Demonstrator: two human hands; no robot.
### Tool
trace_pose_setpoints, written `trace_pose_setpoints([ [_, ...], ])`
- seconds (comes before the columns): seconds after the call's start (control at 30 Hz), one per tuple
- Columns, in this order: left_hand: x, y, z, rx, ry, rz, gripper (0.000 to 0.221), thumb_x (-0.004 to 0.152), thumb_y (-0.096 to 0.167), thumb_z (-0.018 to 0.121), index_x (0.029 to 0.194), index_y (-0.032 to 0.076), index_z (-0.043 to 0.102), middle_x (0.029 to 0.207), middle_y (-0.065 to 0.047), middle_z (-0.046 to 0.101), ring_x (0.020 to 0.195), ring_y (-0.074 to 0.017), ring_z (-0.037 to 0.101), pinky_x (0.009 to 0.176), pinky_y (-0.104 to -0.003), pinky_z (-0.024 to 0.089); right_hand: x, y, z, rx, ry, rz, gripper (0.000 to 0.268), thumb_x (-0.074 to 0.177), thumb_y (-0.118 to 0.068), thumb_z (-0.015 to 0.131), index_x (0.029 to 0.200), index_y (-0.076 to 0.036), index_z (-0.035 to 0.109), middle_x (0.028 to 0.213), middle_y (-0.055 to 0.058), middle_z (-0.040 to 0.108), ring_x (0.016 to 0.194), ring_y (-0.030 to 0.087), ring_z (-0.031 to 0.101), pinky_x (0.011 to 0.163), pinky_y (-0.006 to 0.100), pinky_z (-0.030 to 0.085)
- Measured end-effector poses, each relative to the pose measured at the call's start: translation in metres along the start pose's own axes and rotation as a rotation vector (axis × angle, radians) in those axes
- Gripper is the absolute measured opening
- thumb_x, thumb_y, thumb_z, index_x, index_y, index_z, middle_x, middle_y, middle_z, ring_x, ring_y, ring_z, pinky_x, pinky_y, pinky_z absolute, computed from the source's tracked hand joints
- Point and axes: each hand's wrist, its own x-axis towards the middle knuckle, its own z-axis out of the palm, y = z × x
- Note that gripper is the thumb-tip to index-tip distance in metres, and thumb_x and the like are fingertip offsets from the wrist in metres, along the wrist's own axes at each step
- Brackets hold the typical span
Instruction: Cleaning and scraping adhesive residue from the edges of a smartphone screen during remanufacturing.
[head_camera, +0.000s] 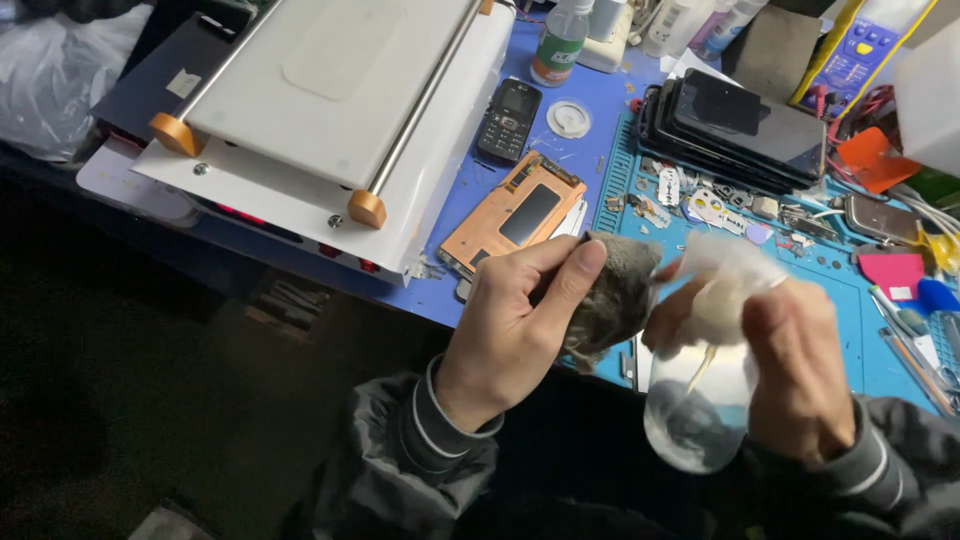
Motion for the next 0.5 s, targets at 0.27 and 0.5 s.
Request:
trace_pose_setpoints([
  [0.27,-0.003,0.002,0.001,0.002,0.071,0.000,0.026,0.099,0.020,0.063,0.087,-0.003,0.069,0.062,0.004,0.051,0.054,-0.0051,0.037,0.049,-0.022,0.031,0.139,0.034,-0.034,-0.114,0.226,-0.435,0.051,0.118,-0.042,0.035,0.149,-0.002,0.030,0.113,0.021,0.062,0.094,0.031,0.073,0.077,0.035,0.063],
  [0.5,0.000,0.004,-0.005,0.027,0.033,-0.065,0.019,0.096,0.017,0.068,0.106,0.001,0.066,0.058,0.004,0.051,0.050,-0.0050,0.036,0.047,-0.022,0.027,0.253,0.115,-0.029,-0.325,0.351,-0.543,0.033,0.118,-0.038,0.034,0.140,-0.015,0.026,0.125,0.024,0.070,0.102,0.035,0.077,0.073,0.042,0.070],
])
